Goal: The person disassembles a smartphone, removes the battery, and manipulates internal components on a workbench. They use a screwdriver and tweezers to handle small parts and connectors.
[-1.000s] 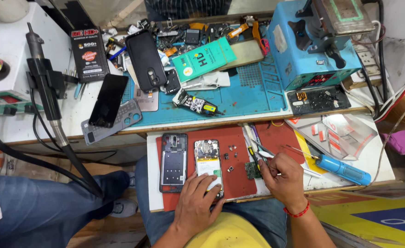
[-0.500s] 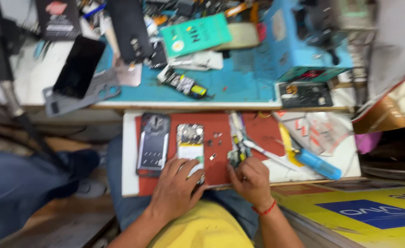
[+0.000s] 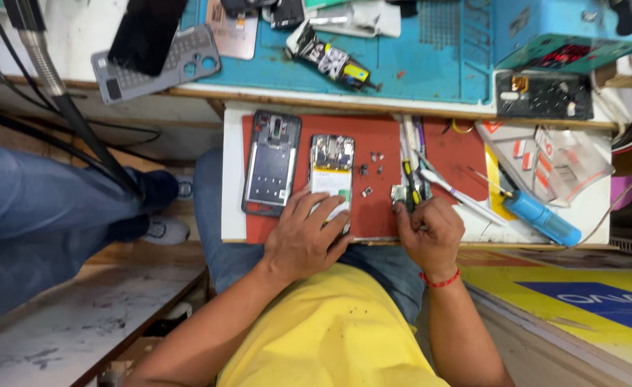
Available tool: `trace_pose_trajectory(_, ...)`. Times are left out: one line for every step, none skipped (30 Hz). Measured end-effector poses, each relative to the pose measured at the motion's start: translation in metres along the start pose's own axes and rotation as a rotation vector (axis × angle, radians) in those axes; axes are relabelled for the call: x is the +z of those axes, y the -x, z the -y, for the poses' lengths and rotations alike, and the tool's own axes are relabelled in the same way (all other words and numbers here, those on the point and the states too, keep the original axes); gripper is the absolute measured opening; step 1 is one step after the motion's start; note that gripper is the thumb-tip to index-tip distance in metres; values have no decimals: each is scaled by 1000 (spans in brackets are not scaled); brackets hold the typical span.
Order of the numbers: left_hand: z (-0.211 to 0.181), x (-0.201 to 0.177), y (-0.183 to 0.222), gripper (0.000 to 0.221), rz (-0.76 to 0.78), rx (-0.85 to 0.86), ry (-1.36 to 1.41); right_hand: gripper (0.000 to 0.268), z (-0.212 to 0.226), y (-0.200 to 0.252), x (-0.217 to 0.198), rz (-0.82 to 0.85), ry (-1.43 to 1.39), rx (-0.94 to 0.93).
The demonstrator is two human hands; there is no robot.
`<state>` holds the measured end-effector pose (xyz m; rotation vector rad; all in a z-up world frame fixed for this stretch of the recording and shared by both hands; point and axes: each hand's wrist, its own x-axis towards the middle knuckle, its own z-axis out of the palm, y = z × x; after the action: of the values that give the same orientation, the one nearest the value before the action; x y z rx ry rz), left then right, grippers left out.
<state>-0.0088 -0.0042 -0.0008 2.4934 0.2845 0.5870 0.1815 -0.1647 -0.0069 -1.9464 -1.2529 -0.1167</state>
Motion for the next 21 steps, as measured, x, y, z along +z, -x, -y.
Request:
trace_pose_trajectory(0,-1,0,34,-3,0,6,41,-2,-1,1,-8,1,-1)
trace_pose_trajectory(0,-3,-1,36,-6,0,13,40,-2,-2,2,-15,2,-1)
trace_pose_trajectory(0,-5,-4,37,-13,2,14,40,-3,-4,2,-17,0,1)
trace_pose_trajectory(0,-8,-6,35,-13,16,21,40,-1,-4,1,-19,-3,3)
trace_pose_trajectory(-1,-10,-6,33,-12,24,26,40,0,-3,0,-15,-9,5)
trace_pose_trajectory(-1,-13,-8,32,-11,31,31,40,2,-3,0,-11,-4,12)
trace_pose_trajectory(4,-17,-12,27,-43,38,5,40,2,-3,-1,-9,0,15)
trace_pose_trajectory(12,-22,-19,23,-75,45,-22,40,2,-5,0,-7,4,19)
trace_pose_trajectory(21,-27,-26,21,-104,49,-45,41,3,-5,1,-4,8,24)
trace_pose_trajectory(37,-33,-38,20,-188,63,-147,41,3,-5,1,0,11,30)
trace_pose_trajectory(59,-42,-54,21,-271,81,-251,42,3,-5,2,-1,14,36)
trace_pose_trajectory(84,-54,-69,17,-223,-6,-169,42,3,-6,2,8,15,36)
trace_pose_trajectory(105,-63,-86,26,-281,-39,-362,42,4,-7,2,11,19,36)
trace_pose_trajectory(125,-72,-102,27,-334,-56,-393,41,4,-8,3,14,23,37)
trace_pose_trajectory(143,-79,-116,27,-390,-65,-418,41,4,-10,3,13,18,39)
trace_pose_trajectory(158,-85,-129,29,-381,-75,-449,41,4,-11,4,12,13,41)
trace_pose_trajectory(169,-87,-140,30,-373,-86,-475,40,4,-10,3,13,13,44)
trace_pose_trajectory(176,-87,-147,32,-365,-96,-501,41,4,-8,2,12,23,45)
trace_pose_trajectory(180,-86,-152,29,-335,-117,-509,41,3,-9,3,7,31,40)
trace_pose_trajectory(182,-86,-157,25,-305,-138,-518,42,4,-9,3,2,39,36)
trace_pose_trajectory(184,-87,-162,22,-281,-161,-532,42,3,-11,4,0,42,36)
